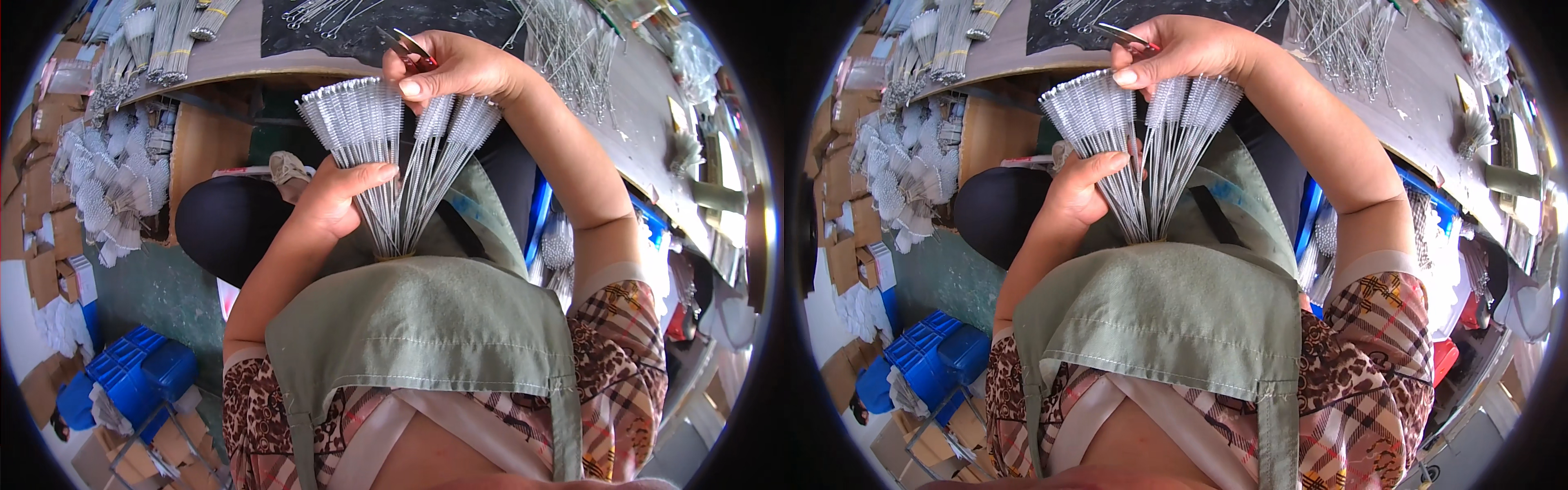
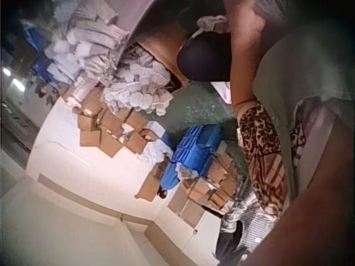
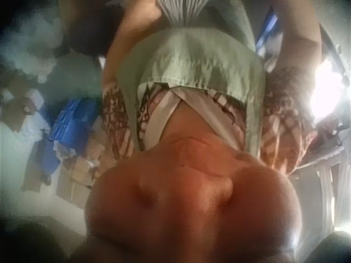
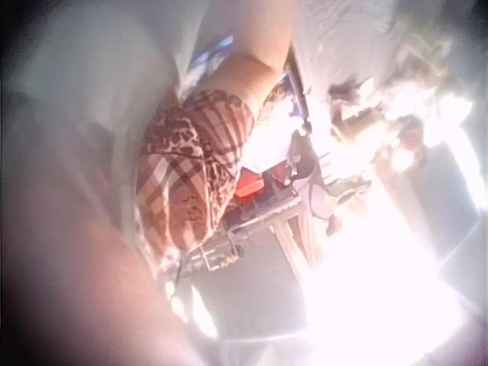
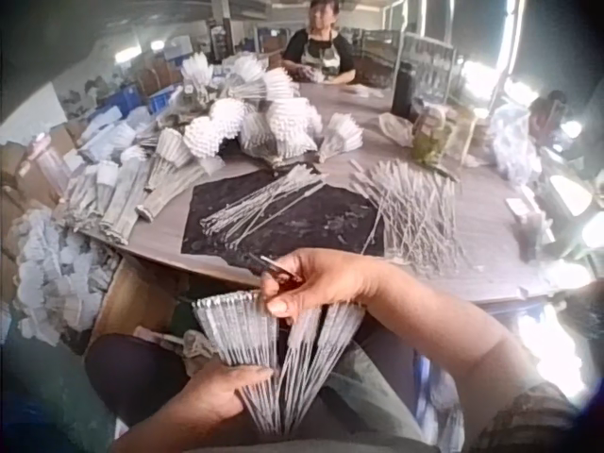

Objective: The person trims the ends of bundled wire brushes using red-handled pliers. They repeatedly pick up bundles, align the wire tips, and snip protruding ends to create a uniform surface. The person also handles plastic bags and other items on the table while working.

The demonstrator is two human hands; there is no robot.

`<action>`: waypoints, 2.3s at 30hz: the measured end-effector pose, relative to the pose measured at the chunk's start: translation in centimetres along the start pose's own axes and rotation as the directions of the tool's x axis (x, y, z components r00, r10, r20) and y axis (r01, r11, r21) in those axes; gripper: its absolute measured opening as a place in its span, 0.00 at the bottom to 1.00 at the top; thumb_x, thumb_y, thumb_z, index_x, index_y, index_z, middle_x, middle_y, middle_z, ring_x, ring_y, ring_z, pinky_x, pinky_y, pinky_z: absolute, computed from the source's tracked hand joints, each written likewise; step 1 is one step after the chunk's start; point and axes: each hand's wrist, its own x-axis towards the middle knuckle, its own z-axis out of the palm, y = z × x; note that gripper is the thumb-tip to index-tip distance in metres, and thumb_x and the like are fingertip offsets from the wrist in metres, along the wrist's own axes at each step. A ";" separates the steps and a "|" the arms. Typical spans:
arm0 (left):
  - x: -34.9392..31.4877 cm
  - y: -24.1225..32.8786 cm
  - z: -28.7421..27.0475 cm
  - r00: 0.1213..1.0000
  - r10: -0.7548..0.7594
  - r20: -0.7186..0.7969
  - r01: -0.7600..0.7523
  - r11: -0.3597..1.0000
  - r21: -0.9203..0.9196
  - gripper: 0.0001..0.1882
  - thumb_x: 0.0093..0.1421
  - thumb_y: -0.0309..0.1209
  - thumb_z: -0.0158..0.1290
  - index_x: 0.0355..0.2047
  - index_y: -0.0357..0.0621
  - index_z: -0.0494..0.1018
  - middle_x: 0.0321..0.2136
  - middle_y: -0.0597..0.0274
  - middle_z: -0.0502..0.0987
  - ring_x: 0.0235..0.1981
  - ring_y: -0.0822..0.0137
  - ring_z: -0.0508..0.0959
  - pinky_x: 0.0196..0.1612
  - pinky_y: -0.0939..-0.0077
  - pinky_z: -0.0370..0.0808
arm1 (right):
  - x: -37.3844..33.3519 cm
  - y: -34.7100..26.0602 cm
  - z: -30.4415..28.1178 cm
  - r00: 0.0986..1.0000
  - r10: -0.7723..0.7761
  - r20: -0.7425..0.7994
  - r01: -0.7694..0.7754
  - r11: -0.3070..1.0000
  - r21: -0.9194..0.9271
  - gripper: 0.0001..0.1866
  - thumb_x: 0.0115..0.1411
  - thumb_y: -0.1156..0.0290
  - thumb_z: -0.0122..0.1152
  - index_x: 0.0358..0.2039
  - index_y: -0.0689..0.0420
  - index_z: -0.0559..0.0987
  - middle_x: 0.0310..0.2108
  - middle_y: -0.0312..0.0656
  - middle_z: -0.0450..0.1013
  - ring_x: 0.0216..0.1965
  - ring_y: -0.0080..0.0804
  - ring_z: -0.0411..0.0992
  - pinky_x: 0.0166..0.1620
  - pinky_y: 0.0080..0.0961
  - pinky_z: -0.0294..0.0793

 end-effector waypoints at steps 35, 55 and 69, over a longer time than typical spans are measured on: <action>0.4 -0.4 0.7 0.995 0.050 -0.091 -0.041 0.995 0.095 0.11 0.52 0.23 0.53 0.36 0.33 0.70 0.29 0.59 0.75 0.29 0.69 0.75 0.34 0.77 0.73 | -0.5 0.8 -0.5 0.999 -0.051 -0.005 0.051 0.998 -0.037 0.18 0.47 0.59 0.68 0.31 0.56 0.73 0.26 0.33 0.70 0.29 0.20 0.69 0.36 0.16 0.68; 1.4 0.4 0.5 0.998 0.014 -0.069 -0.011 0.999 0.048 0.14 0.51 0.22 0.54 0.39 0.34 0.70 0.32 0.59 0.75 0.31 0.70 0.76 0.36 0.76 0.74 | -0.5 -0.1 -0.7 0.998 -0.043 -0.046 0.045 0.998 0.052 0.15 0.48 0.60 0.68 0.30 0.56 0.75 0.25 0.29 0.69 0.32 0.18 0.67 0.41 0.17 0.64; 1.9 0.3 0.5 0.997 0.002 -0.079 0.001 1.000 0.028 0.15 0.51 0.20 0.55 0.40 0.33 0.69 0.34 0.59 0.75 0.34 0.70 0.76 0.39 0.75 0.74 | -0.4 0.1 -0.7 0.998 -0.025 -0.058 0.029 0.997 0.077 0.23 0.43 0.52 0.69 0.28 0.57 0.73 0.24 0.33 0.68 0.30 0.23 0.70 0.38 0.15 0.67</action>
